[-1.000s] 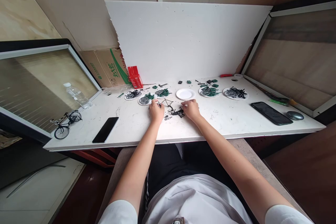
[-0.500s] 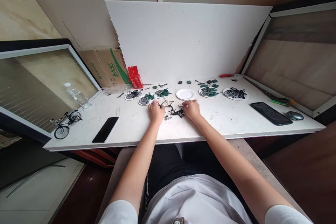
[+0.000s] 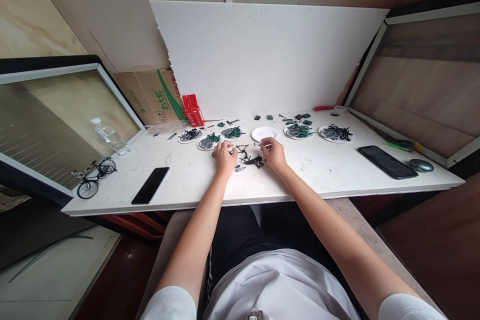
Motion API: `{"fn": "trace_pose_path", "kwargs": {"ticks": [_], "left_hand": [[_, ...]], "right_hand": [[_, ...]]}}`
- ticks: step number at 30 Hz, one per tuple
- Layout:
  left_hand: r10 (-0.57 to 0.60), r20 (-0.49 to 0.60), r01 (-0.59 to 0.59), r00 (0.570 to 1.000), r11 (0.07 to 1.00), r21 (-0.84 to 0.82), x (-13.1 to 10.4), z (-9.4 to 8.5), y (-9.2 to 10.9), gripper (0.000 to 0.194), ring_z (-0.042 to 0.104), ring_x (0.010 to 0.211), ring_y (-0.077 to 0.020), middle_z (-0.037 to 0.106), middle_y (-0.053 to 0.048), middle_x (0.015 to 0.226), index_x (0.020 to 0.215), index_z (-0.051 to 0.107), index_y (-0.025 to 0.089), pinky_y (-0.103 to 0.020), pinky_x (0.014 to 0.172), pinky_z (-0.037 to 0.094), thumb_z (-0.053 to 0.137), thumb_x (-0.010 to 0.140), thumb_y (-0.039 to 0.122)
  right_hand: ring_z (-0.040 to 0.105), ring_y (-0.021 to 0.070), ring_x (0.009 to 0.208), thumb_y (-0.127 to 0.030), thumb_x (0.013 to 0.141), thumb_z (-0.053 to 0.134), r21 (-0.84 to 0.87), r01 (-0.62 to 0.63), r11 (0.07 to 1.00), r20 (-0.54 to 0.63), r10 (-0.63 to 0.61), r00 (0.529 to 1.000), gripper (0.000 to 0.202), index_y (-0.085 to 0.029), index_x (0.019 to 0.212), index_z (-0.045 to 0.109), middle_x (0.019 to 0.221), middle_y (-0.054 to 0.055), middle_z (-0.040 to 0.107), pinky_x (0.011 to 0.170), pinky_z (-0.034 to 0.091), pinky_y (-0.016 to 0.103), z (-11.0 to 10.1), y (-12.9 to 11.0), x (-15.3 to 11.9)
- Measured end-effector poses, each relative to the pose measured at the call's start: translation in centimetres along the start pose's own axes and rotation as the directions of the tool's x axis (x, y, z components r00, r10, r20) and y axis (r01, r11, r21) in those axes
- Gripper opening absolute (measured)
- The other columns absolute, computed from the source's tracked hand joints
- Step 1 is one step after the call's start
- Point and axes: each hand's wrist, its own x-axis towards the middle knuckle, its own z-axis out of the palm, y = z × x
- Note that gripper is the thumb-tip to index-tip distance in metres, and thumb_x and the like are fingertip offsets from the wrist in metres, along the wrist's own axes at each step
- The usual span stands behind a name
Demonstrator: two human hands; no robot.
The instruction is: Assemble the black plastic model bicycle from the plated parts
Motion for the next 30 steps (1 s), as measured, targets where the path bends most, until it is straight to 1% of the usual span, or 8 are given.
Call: {"fn": "trace_pose_path", "kwargs": {"ticks": [4, 8, 14, 19, 22, 26, 28, 30], "left_hand": [[0.092, 0.054, -0.089, 0.994, 0.994, -0.061, 0.2, -0.4, 0.7, 0.013, 0.061, 0.100, -0.0280, 0.067, -0.008, 0.093, 0.091, 0.065, 0.024, -0.045, 0.099, 0.050, 0.063, 0.088, 0.012], [0.181, 0.162, -0.142, 0.970, 0.964, -0.223, 0.5, -0.5, 1.8, 0.011, 0.063, 0.098, -0.0261, 0.071, -0.008, 0.098, 0.098, 0.073, 0.024, -0.041, 0.091, 0.053, 0.069, 0.091, 0.017], [0.214, 0.412, 0.002, 0.886, 0.885, -0.465, 1.4, -0.3, 4.4, 0.027, 0.066, 0.092, -0.0237, 0.074, -0.010, 0.106, 0.110, 0.081, 0.024, -0.038, 0.084, 0.055, 0.076, 0.090, 0.042], [0.222, 0.475, 0.132, 0.851, 0.786, -0.604, 2.5, 0.4, 5.3, 0.036, 0.069, 0.093, -0.0256, 0.075, -0.009, 0.094, 0.098, 0.083, 0.020, -0.038, 0.084, 0.055, 0.078, 0.086, 0.053], [0.149, 0.496, 0.238, 0.856, 0.738, -0.632, 2.8, 0.8, 4.5, 0.042, 0.066, 0.084, -0.0213, 0.072, -0.008, 0.086, 0.092, 0.080, 0.018, -0.034, 0.079, 0.054, 0.079, 0.084, 0.059], [-0.061, 0.504, 0.429, 0.862, 0.618, -0.659, 2.6, 0.3, 2.8, 0.053, 0.049, 0.058, -0.0110, 0.057, 0.000, 0.070, 0.102, 0.073, 0.017, -0.026, 0.056, 0.043, 0.073, 0.086, 0.068], [-0.089, 0.494, 0.449, 0.865, 0.578, -0.681, 2.3, -0.1, 2.2, 0.054, 0.044, 0.055, -0.0087, 0.057, -0.001, 0.073, 0.100, 0.071, 0.018, -0.024, 0.051, 0.039, 0.072, 0.087, 0.071], [-0.086, 0.503, 0.459, 0.860, 0.563, -0.688, 2.0, -0.5, 2.0, 0.055, 0.042, 0.053, -0.0076, 0.057, -0.001, 0.075, 0.095, 0.069, 0.018, -0.024, 0.048, 0.036, 0.071, 0.086, 0.072]], "right_hand": [[0.071, 0.0222, 0.097, -0.041, 0.097, 0.064, 0.214, 0.043, 0.976, 0.010, -0.047, 0.999, 0.033, -0.017, 0.119, 0.064, 0.108, 0.011, 0.073, 0.092, 0.058, 0.037, 0.2, -0.4, 0.0], [0.073, 0.0235, 0.097, -0.051, 0.092, 0.071, 0.382, 0.028, 0.924, 0.053, -0.053, 0.997, 0.043, -0.018, 0.117, 0.062, 0.105, 0.011, 0.074, 0.095, 0.059, 0.041, 0.3, -0.5, 0.0], [0.074, 0.0260, 0.095, -0.060, 0.080, 0.080, 0.511, -0.027, 0.859, 0.104, -0.031, 0.994, 0.056, -0.019, 0.115, 0.062, 0.099, 0.010, 0.075, 0.089, 0.061, 0.042, 0.7, 0.0, 0.4], [0.074, 0.0255, 0.091, -0.061, 0.080, 0.081, 0.530, -0.058, 0.846, 0.100, 0.005, 0.995, 0.059, -0.019, 0.116, 0.061, 0.099, 0.010, 0.075, 0.085, 0.060, 0.039, 0.7, 0.2, 0.5], [0.074, 0.0239, 0.089, -0.056, 0.090, 0.073, 0.438, -0.025, 0.898, 0.115, -0.029, 0.993, 0.054, -0.018, 0.126, 0.060, 0.107, 0.011, 0.074, 0.083, 0.059, 0.038, 0.2, -0.1, 0.2], [0.067, 0.0250, 0.110, -0.042, 0.100, 0.065, 0.041, 0.129, 0.991, 0.185, -0.134, 0.974, 0.037, -0.018, 0.129, 0.066, 0.115, 0.011, 0.073, 0.100, 0.052, 0.040, -0.9, -1.0, -0.5], [0.060, 0.0275, 0.124, -0.045, 0.098, 0.071, -0.077, 0.193, 0.978, 0.287, -0.164, 0.944, 0.035, -0.020, 0.122, 0.073, 0.116, 0.011, 0.073, 0.107, 0.047, 0.041, -1.3, -1.4, -0.8], [0.056, 0.0291, 0.128, -0.049, 0.089, 0.082, -0.108, 0.261, 0.959, 0.386, -0.201, 0.900, 0.041, -0.021, 0.119, 0.076, 0.115, 0.010, 0.073, 0.108, 0.046, 0.039, -1.4, -1.5, -1.0]]}}
